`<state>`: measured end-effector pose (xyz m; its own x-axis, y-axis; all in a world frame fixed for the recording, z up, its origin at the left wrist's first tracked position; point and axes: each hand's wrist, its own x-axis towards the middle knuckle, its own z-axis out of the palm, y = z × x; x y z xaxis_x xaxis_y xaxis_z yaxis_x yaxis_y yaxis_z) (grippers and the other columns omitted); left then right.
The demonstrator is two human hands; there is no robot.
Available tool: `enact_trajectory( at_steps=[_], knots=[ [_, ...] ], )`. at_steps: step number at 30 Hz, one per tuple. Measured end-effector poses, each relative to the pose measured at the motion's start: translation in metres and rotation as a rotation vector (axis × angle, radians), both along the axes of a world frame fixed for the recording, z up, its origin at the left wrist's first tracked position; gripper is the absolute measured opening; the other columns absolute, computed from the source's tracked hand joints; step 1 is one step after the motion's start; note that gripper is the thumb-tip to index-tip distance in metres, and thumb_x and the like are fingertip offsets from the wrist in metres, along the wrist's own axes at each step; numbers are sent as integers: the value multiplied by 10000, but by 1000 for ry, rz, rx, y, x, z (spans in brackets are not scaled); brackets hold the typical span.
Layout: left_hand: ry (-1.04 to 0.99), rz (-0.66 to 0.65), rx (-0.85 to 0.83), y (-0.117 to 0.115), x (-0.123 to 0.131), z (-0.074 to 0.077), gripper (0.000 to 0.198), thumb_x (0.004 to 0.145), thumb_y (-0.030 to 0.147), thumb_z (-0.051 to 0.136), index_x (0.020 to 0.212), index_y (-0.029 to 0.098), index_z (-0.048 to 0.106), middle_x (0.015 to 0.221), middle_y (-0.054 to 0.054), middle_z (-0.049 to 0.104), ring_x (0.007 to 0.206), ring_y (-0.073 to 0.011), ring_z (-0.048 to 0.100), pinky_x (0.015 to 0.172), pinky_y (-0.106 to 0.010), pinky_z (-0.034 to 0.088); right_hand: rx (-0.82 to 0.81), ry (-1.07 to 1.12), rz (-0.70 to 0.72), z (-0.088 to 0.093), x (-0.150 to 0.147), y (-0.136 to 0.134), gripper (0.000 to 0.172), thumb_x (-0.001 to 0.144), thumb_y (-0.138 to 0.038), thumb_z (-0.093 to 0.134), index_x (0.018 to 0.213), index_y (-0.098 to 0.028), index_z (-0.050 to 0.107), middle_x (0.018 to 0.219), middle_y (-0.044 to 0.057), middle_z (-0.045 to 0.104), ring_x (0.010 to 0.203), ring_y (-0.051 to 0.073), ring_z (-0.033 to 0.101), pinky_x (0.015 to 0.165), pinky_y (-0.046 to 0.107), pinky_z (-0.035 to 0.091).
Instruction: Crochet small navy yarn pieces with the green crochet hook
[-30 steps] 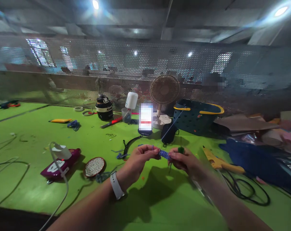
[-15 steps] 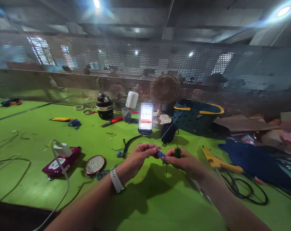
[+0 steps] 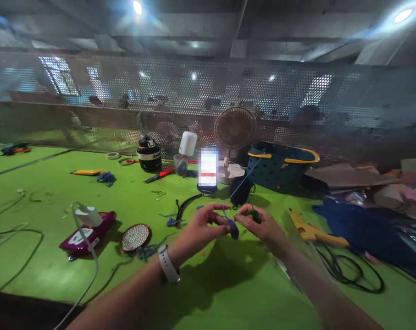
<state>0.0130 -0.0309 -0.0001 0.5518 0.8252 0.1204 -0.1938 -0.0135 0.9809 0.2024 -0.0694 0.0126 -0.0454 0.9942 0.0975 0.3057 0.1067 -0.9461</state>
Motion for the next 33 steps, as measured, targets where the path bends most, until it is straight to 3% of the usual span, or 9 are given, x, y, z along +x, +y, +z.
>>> enact_trajectory(
  at_steps=[5, 8, 11, 16, 18, 23, 26, 30, 33],
  knots=[
    [181, 54, 289, -7, 0, 0, 382, 729, 169, 762, 1099, 181, 665, 776, -37, 733, 783, -206, 685, 833, -371, 476, -33, 32, 108, -10, -6, 2, 298, 762, -463, 709, 771, -188, 597, 688, -8, 608, 614, 134, 527, 583, 268, 388],
    [217, 64, 344, -6, -1, 0, 354, 736, 149, 744, 1081, 200, 684, 774, -35, 730, 825, -223, 685, 871, -388, 460, -44, 70, 60, -13, -11, 3, 313, 735, -469, 712, 714, -192, 568, 650, -12, 596, 584, 132, 518, 570, 272, 394],
    [193, 22, 299, -3, -2, -2, 404, 759, 158, 729, 1153, 208, 660, 781, -31, 730, 836, -210, 680, 924, -404, 440, -47, 83, -16, -13, -12, 5, 306, 741, -470, 696, 689, -203, 555, 562, -53, 503, 510, 106, 413, 508, 256, 325],
    [105, -92, 129, 0, -3, -2, 544, 745, 178, 748, 1252, 192, 551, 756, -5, 688, 765, -176, 660, 822, -367, 482, -102, 91, -8, -12, -9, 5, 377, 795, -546, 629, 664, -199, 566, 447, -101, 312, 434, 84, 236, 451, 258, 187],
    [116, -97, 118, -2, -2, -1, 477, 722, 177, 765, 1151, 181, 556, 753, -3, 673, 766, -175, 652, 786, -347, 484, -140, 91, 47, -12, -9, 5, 432, 802, -572, 614, 612, -189, 555, 447, -94, 313, 432, 78, 237, 451, 257, 174],
    [117, -124, 109, -3, 0, -4, 357, 710, 186, 770, 951, 189, 506, 766, 5, 638, 724, -140, 609, 692, -285, 460, -172, 117, 160, -13, -13, 4, 439, 704, -591, 700, 636, -176, 576, 567, -49, 480, 526, 94, 388, 519, 245, 277],
    [116, -137, 109, -2, -2, -6, 411, 721, 142, 738, 1058, 187, 508, 757, 20, 628, 706, -127, 599, 699, -279, 453, -179, 115, 183, -10, -14, 2, 443, 735, -599, 669, 640, -174, 588, 565, -46, 486, 530, 97, 389, 527, 246, 285],
    [156, -175, 110, -2, -4, -4, 787, 697, 87, 723, 1394, 200, 375, 782, 24, 647, 751, -146, 617, 777, -318, 463, -155, 95, 213, -7, -14, 2, 419, 680, -562, 745, 610, -170, 615, 585, -22, 559, 578, 122, 463, 573, 257, 347],
    [134, -117, 124, -2, -5, -1, 808, 711, 122, 743, 1430, 198, 382, 778, 13, 663, 775, -159, 623, 844, -350, 458, -79, 120, 152, -7, -15, 3, 425, 688, -580, 734, 606, -192, 581, 562, -44, 514, 562, 116, 434, 563, 257, 341]
  ],
)
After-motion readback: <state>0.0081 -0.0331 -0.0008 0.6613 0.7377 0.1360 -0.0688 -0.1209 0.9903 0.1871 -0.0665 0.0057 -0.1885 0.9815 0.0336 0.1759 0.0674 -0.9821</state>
